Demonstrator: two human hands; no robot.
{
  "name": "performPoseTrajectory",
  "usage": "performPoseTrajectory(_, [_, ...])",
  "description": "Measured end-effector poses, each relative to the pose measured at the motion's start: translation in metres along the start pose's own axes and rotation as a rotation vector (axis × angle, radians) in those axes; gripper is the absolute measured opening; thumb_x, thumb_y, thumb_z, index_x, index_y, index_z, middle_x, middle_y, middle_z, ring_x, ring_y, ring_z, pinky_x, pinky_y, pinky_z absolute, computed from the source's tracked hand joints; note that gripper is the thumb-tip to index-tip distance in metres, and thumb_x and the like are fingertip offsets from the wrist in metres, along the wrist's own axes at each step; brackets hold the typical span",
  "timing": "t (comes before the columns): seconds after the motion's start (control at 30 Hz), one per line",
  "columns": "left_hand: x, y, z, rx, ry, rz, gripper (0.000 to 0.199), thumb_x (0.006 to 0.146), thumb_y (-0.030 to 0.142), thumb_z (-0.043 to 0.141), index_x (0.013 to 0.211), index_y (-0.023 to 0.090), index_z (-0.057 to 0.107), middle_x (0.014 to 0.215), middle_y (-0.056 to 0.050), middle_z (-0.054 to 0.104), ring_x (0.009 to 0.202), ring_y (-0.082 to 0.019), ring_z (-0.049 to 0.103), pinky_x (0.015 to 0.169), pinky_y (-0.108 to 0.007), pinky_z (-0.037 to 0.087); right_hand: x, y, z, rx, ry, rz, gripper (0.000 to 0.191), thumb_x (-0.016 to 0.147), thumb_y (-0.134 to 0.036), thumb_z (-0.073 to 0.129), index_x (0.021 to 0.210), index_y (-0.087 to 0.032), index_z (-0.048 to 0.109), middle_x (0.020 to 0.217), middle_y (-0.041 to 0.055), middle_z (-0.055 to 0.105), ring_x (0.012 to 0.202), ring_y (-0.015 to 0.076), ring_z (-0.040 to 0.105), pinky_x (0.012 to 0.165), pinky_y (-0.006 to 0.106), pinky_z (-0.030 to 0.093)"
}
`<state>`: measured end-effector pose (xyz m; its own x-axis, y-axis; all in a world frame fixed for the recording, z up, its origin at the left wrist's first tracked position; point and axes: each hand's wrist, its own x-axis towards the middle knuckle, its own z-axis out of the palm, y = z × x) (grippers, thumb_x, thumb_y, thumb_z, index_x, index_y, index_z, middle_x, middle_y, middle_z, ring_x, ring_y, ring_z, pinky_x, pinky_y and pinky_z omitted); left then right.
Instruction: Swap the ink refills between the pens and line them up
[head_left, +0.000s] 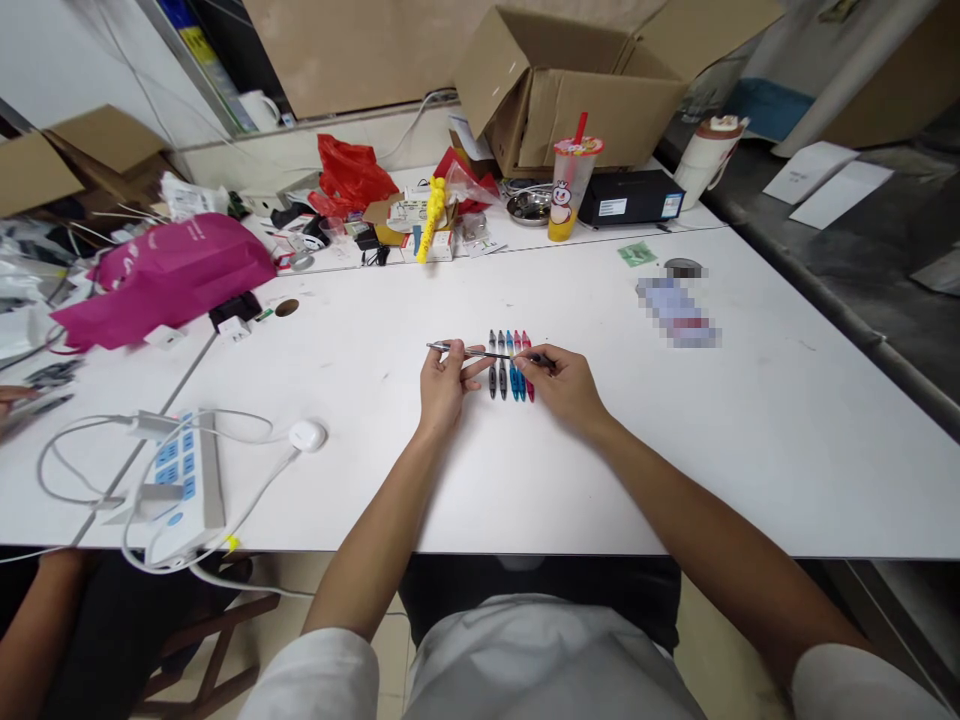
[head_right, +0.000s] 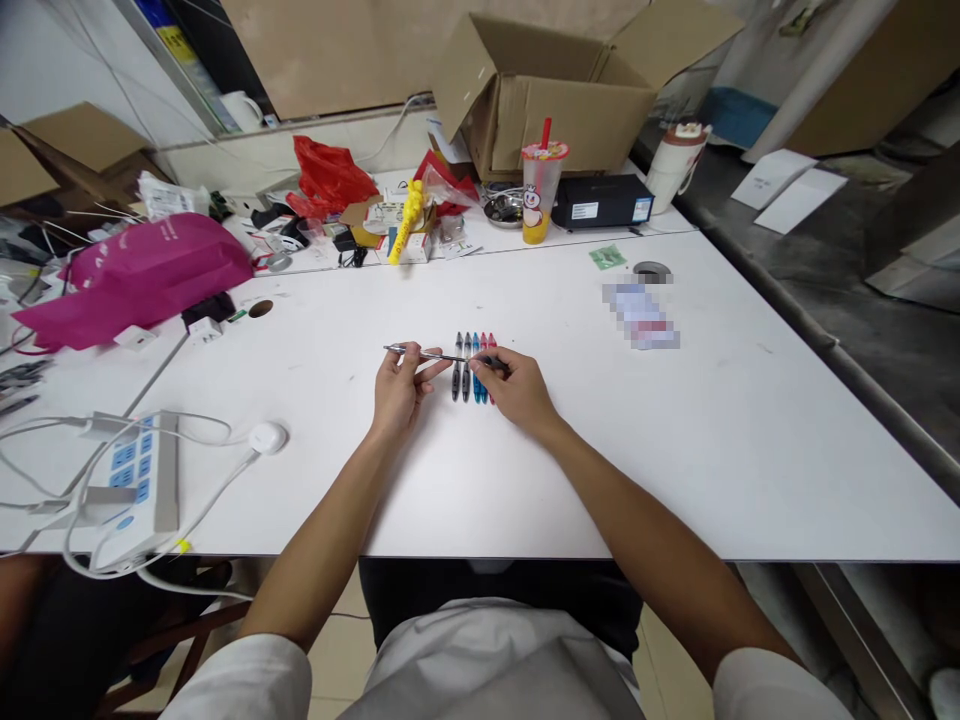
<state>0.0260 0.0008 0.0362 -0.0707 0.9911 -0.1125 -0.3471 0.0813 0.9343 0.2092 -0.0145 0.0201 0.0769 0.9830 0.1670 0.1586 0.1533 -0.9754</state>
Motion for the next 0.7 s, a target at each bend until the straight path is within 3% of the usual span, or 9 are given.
performPoseTrajectory(0.43, [0.011,0.012,-0.017,-0.053,0.181,0.053,0.028,0.098,0.047,0.067,0.105,0.02,0.059,0.122,-0.012,0.076,0.109,-0.021,0.076,0.058,-0.017,0.053,0.008,-0.009,-0.019,-0.084,0.094,-0.073,0.024,0.087,-0.043,0.072,0.083,-0.019,0.074,0.063,-0.0027,0.045,0.059,0.0123,0.038,0.055,0.028,0.035])
performPoseTrajectory(0.57, [0.01,0.01,-0.016,-0.047,0.15,0.056,0.031,0.096,0.047,0.07,0.104,0.019,0.06,0.121,-0.013,0.077,0.107,-0.021,0.077,0.057,-0.018,0.054,0.008,-0.009,-0.019,-0.085,0.078,-0.072,0.025,0.087,-0.044,0.072,0.083,-0.019,0.074,0.063,-0.0025,0.046,0.06,0.0127,0.039,0.056,0.029,0.035])
performPoseTrajectory(0.7, [0.005,0.003,-0.006,-0.032,0.038,0.033,0.038,0.09,0.051,0.077,0.102,0.019,0.059,0.118,-0.014,0.078,0.104,-0.023,0.078,0.058,-0.019,0.056,0.006,-0.005,-0.011,-0.068,0.044,-0.067,0.027,0.086,-0.046,0.073,0.086,-0.019,0.076,0.066,-0.001,0.052,0.062,0.0138,0.043,0.057,0.029,0.038])
